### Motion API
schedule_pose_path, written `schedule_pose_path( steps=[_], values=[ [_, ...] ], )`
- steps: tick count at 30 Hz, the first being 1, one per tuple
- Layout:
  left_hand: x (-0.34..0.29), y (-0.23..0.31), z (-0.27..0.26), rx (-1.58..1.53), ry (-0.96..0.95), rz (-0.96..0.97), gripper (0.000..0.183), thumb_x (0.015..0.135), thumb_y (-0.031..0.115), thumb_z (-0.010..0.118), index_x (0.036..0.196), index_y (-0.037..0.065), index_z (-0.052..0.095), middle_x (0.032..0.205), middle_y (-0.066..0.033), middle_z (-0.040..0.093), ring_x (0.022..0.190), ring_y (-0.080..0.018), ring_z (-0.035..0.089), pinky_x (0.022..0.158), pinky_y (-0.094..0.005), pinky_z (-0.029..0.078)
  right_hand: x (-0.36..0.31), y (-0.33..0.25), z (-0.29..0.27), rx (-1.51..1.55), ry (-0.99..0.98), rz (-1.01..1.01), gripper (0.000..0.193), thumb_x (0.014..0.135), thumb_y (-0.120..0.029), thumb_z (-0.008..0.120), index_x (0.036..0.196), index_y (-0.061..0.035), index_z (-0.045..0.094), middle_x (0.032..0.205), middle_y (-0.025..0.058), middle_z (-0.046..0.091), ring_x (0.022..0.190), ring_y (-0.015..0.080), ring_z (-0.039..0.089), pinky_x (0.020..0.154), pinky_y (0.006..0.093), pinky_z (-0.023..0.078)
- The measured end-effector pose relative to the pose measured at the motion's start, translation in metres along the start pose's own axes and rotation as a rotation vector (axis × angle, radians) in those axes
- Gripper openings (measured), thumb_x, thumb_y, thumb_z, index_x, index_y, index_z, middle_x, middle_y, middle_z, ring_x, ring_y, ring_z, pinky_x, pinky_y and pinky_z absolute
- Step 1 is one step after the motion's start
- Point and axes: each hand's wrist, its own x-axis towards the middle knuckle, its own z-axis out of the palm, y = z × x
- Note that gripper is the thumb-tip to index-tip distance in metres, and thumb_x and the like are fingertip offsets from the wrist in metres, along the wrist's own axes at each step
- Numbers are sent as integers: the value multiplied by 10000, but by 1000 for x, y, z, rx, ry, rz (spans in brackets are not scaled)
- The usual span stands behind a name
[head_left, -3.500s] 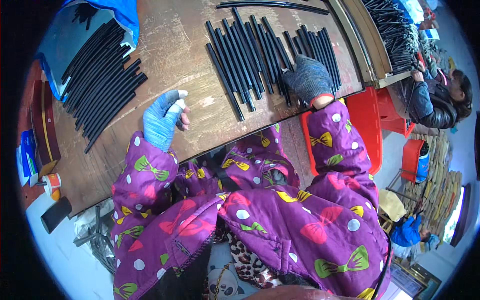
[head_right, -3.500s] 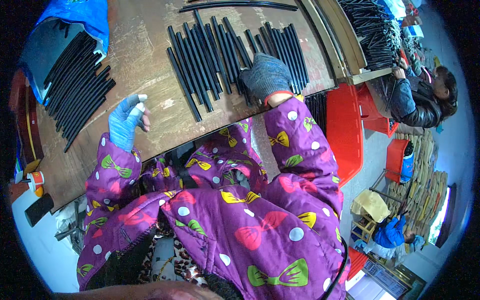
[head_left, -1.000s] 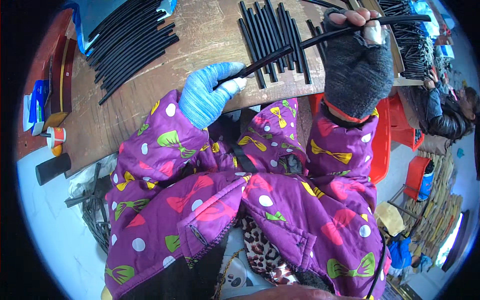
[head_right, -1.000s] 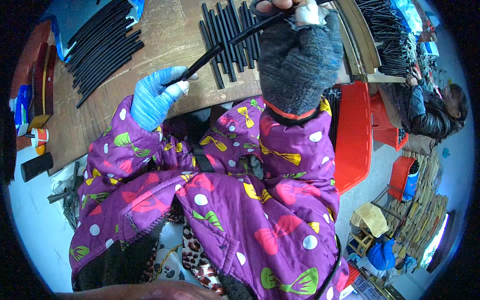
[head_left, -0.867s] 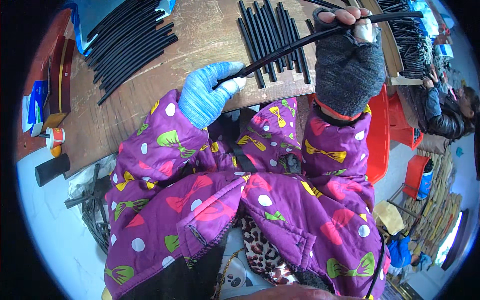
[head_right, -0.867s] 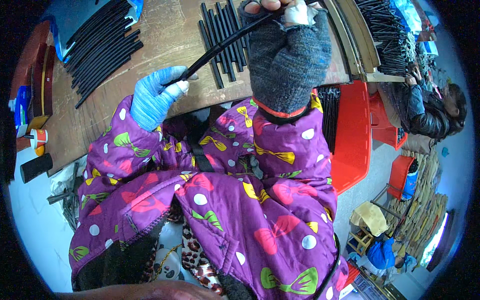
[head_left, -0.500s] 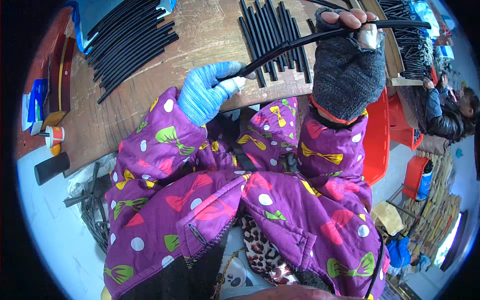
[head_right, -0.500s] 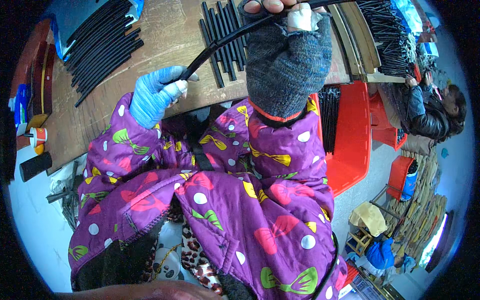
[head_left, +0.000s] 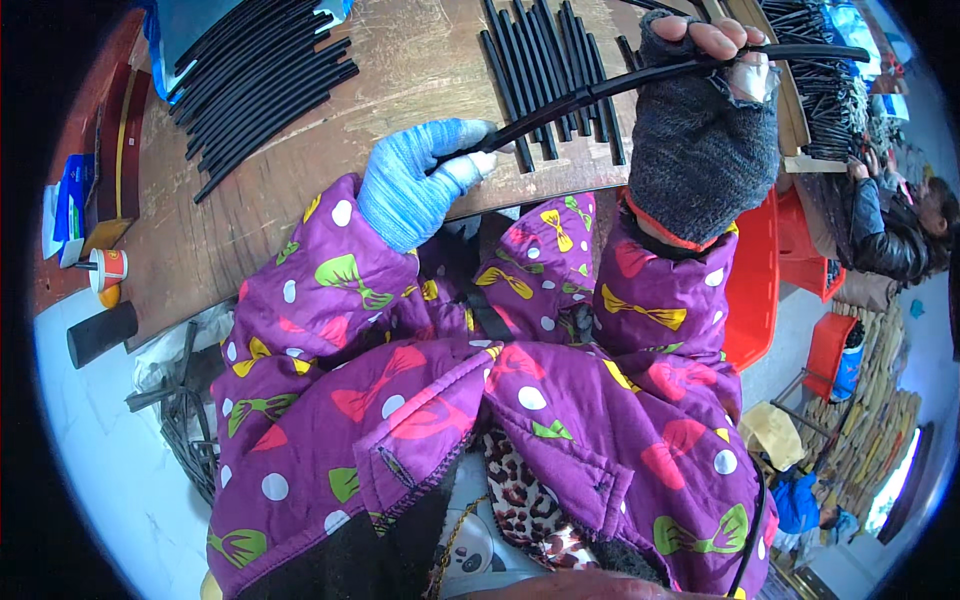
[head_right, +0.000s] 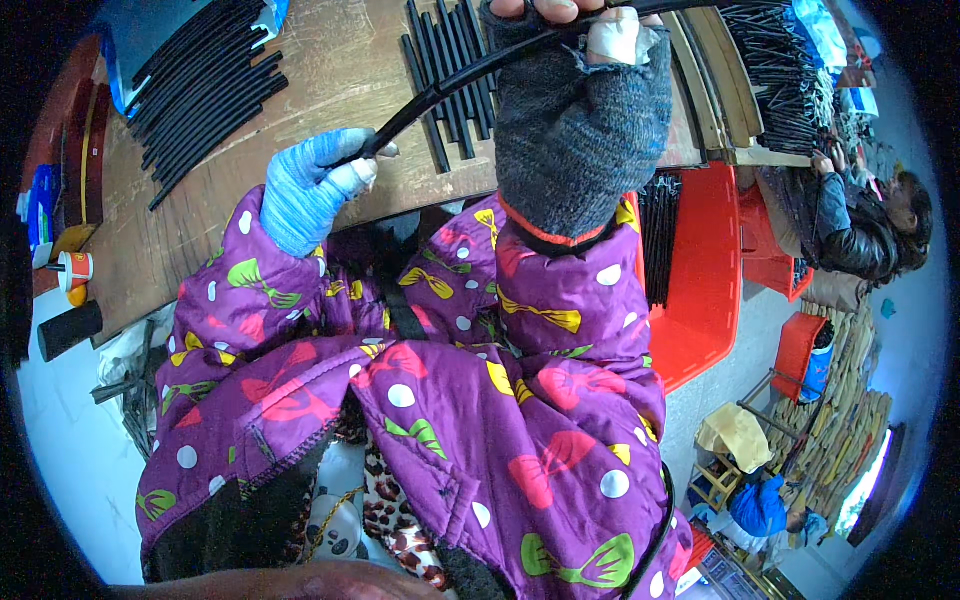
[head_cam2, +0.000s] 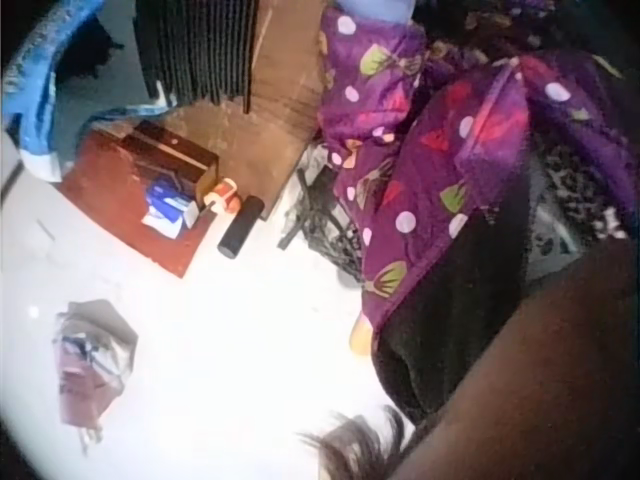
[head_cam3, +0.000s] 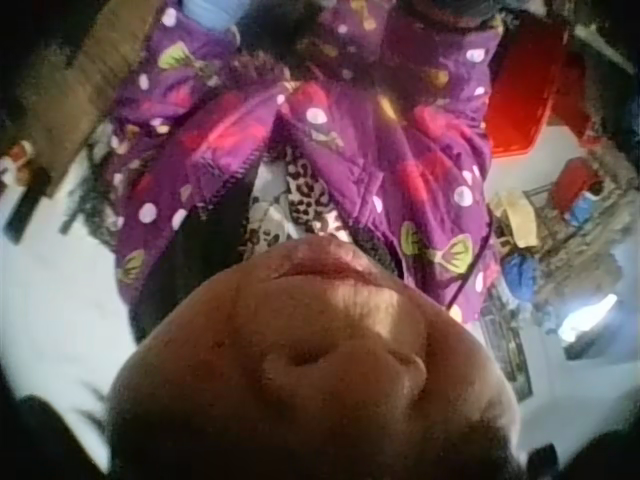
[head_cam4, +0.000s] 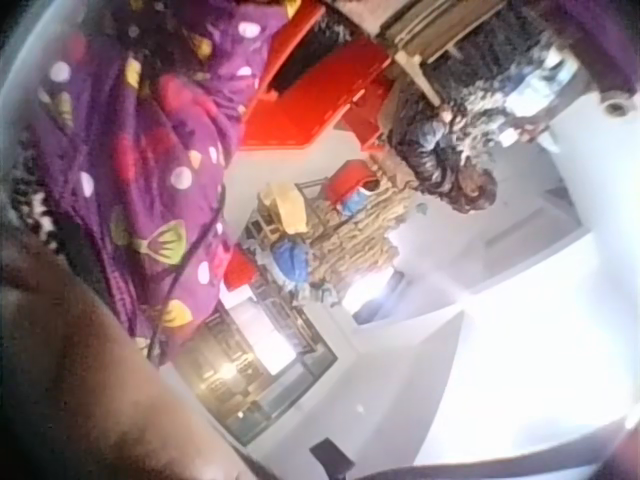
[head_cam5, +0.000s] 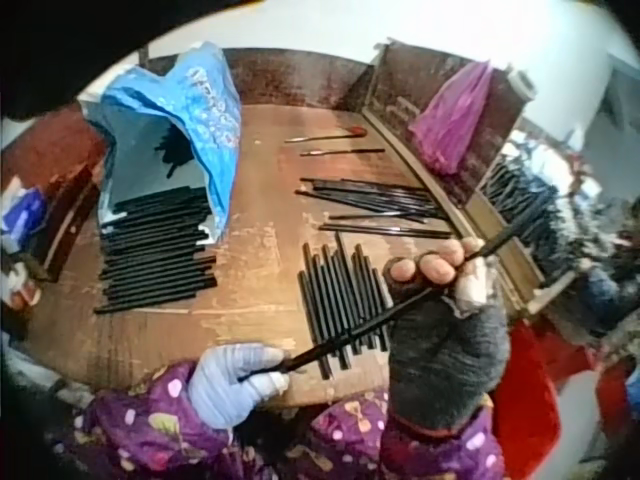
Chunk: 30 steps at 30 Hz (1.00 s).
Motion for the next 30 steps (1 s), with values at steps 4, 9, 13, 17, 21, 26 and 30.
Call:
schedule_pose_path(
  steps=[4, 9, 13, 17, 21, 26, 30],
  values=[
    [0, -2, -1, 34, -2, 53, 219, 763, 63, 572, 972, 32, 630, 801, 0, 598, 665, -57, 493, 596, -196, 406, -1, 4, 6, -81, -30, -50, 182, 852, -45, 450, 1031, -41, 417, 946, 75, 460, 885, 181, 487, 909, 453, 315],
    [2, 5, -5, 54, -74, -44, 289, 757, 83, 629, 1024, -18, 586, 886, -85, 634, 796, -120, 578, 722, -249, 466, -1, 2, 6, -92, -78, -47, 160, 865, -57, 442, 1023, -55, 416, 949, 60, 462, 875, 169, 482, 899, 439, 319],
    [0, 3, -4, 57, -63, -40, 287, 748, 80, 639, 1015, -15, 592, 891, -85, 635, 795, -113, 577, 720, -243, 466, -4, 5, 6, -128, -18, -85, 155, 869, -80, 452, 1019, -60, 419, 946, 58, 462, 877, 163, 477, 894, 427, 322],
    [-1, 2, 0, 10, -13, 38, 215, 756, 70, 565, 956, 41, 638, 743, 16, 564, 648, -56, 478, 577, -194, 391, -8, 8, 7, -201, -40, -61, 155, 865, -86, 457, 1013, -54, 424, 942, 59, 458, 880, 164, 474, 897, 429, 318],
    [0, 1, -2, 59, -20, 51, 218, 754, 64, 562, 958, 31, 634, 754, 12, 564, 648, -57, 479, 583, -194, 389, -10, 7, 10, -335, -61, -94, 162, 869, -118, 458, 998, -20, 459, 983, 103, 496, 903, 187, 494, 849, 417, 385],
    [-5, -2, -6, 74, -31, 21, 227, 739, 18, 568, 957, 20, 630, 779, -4, 584, 673, -67, 504, 610, -203, 409, -11, 17, 35, -1066, 250, -307, 166, 846, -186, 497, 799, -28, 508, 693, 97, 530, 626, 206, 519, 623, 342, 444],
    [-11, 14, 3, -56, -18, -100, 234, 721, -19, 598, 953, -4, 623, 806, -22, 604, 709, -88, 536, 644, -219, 430, -24, -16, -6, -1012, -129, 112, 223, 803, -98, 542, 1001, -1, 578, 1020, 130, 596, 937, 177, 549, 832, 270, 419]
  ],
)
